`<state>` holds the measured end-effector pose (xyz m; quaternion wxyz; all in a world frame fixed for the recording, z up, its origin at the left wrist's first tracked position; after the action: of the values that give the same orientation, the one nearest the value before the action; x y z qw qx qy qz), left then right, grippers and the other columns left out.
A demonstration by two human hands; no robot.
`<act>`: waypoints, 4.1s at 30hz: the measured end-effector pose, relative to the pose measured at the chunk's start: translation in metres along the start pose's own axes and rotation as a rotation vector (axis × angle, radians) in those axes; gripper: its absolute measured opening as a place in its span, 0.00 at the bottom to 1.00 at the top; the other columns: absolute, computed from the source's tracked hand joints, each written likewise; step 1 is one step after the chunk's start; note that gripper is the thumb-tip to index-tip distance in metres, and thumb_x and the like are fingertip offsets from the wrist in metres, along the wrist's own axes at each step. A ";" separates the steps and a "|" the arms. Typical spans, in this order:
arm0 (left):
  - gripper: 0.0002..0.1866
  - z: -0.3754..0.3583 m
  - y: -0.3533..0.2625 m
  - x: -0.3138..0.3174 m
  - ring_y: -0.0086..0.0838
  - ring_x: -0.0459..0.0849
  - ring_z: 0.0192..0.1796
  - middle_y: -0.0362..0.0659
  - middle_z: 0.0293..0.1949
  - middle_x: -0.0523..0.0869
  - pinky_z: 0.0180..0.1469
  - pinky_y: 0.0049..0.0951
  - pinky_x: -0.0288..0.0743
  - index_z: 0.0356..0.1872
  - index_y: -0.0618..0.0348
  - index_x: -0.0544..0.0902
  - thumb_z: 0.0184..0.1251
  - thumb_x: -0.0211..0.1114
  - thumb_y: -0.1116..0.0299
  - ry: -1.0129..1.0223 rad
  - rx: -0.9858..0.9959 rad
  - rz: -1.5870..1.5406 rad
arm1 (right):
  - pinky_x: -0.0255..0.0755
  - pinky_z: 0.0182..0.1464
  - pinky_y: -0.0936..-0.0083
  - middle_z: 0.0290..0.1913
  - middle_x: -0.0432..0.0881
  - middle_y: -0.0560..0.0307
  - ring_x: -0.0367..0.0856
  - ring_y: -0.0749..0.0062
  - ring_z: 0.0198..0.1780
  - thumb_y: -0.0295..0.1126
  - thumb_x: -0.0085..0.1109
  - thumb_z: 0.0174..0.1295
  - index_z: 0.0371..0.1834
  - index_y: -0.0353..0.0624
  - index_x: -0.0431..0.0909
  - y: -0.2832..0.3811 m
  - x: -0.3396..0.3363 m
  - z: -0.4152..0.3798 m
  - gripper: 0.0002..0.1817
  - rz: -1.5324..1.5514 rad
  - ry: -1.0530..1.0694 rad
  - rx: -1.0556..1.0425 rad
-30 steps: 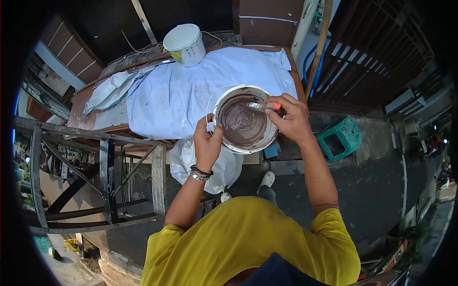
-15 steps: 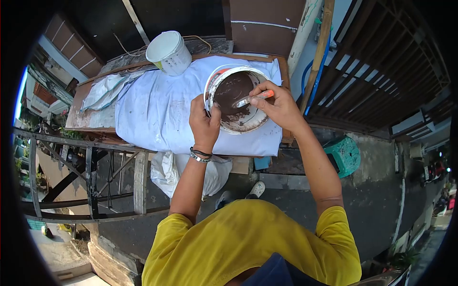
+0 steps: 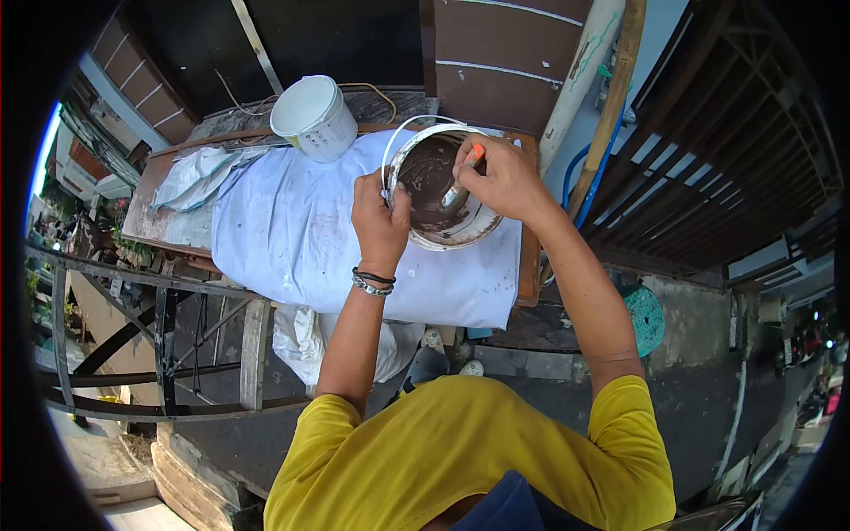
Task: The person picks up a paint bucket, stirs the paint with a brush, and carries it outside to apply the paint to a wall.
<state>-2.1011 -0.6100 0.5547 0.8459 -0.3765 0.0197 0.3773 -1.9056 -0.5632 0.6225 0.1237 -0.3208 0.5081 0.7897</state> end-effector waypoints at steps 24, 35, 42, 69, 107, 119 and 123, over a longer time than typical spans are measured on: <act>0.14 0.118 0.122 0.076 0.36 0.86 0.38 0.53 0.38 0.88 0.42 0.33 0.77 0.46 0.70 0.86 0.65 0.64 0.70 0.257 -0.201 -0.175 | 0.83 0.49 0.71 0.53 0.86 0.47 0.86 0.66 0.51 0.30 0.55 0.68 0.51 0.40 0.79 -0.133 -0.019 0.069 0.12 0.846 0.048 0.236; 0.14 0.126 0.148 0.089 0.38 0.87 0.38 0.54 0.37 0.89 0.43 0.34 0.78 0.46 0.67 0.87 0.65 0.64 0.68 0.327 -0.383 -0.246 | 0.85 0.49 0.64 0.49 0.85 0.42 0.85 0.69 0.34 0.29 0.56 0.67 0.49 0.37 0.75 -0.157 -0.027 0.057 0.11 1.199 -0.352 0.075; 0.13 0.123 0.162 0.090 0.22 0.81 0.34 0.43 0.34 0.88 0.38 0.26 0.75 0.46 0.68 0.86 0.68 0.63 0.69 0.334 -0.460 -0.322 | 0.84 0.43 0.72 0.50 0.85 0.44 0.86 0.70 0.36 0.31 0.58 0.66 0.50 0.39 0.76 -0.151 -0.028 0.052 0.12 1.200 -0.385 0.005; 0.11 0.115 0.076 0.101 0.18 0.78 0.25 0.41 0.26 0.86 0.31 0.23 0.72 0.44 0.66 0.83 0.63 0.66 0.71 0.493 -0.343 -0.449 | 0.78 0.35 0.63 0.31 0.85 0.52 0.87 0.57 0.34 0.29 0.64 0.54 0.32 0.40 0.87 -0.029 -0.026 0.110 0.06 -1.002 0.493 -0.112; 0.06 0.119 0.165 0.119 0.09 0.67 0.24 0.28 0.22 0.75 0.26 0.16 0.58 0.41 0.65 0.82 0.68 0.65 0.73 0.387 -0.590 -0.690 | 0.60 0.22 0.85 0.26 0.80 0.60 0.65 0.87 0.20 0.39 0.57 0.76 0.52 0.33 0.79 -0.140 -0.038 0.048 0.17 0.493 -0.030 0.361; 0.07 0.121 0.134 0.116 0.10 0.65 0.23 0.28 0.20 0.74 0.25 0.18 0.56 0.41 0.64 0.83 0.65 0.67 0.73 0.458 -0.497 -0.610 | 0.76 0.39 0.59 0.39 0.85 0.51 0.85 0.50 0.39 0.38 0.61 0.67 0.50 0.42 0.84 -0.044 -0.065 0.087 0.14 -0.612 0.272 0.132; 0.07 0.118 0.126 0.113 0.10 0.64 0.23 0.28 0.20 0.74 0.25 0.18 0.55 0.41 0.64 0.83 0.65 0.67 0.73 0.453 -0.491 -0.585 | 0.78 0.37 0.59 0.36 0.85 0.49 0.86 0.51 0.38 0.33 0.61 0.64 0.44 0.39 0.83 -0.036 -0.044 0.094 0.10 -0.695 0.367 0.091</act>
<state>-2.1321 -0.4082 0.5247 0.7770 -0.6291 0.0071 0.0237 -1.8891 -0.4580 0.6511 0.3048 -0.6039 0.4172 0.6069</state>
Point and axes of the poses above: each hand's wrist, its own z-axis towards the middle knuckle, its own x-axis out of the palm, y = z × x, the point moved 6 cm from there along z, towards the middle knuckle
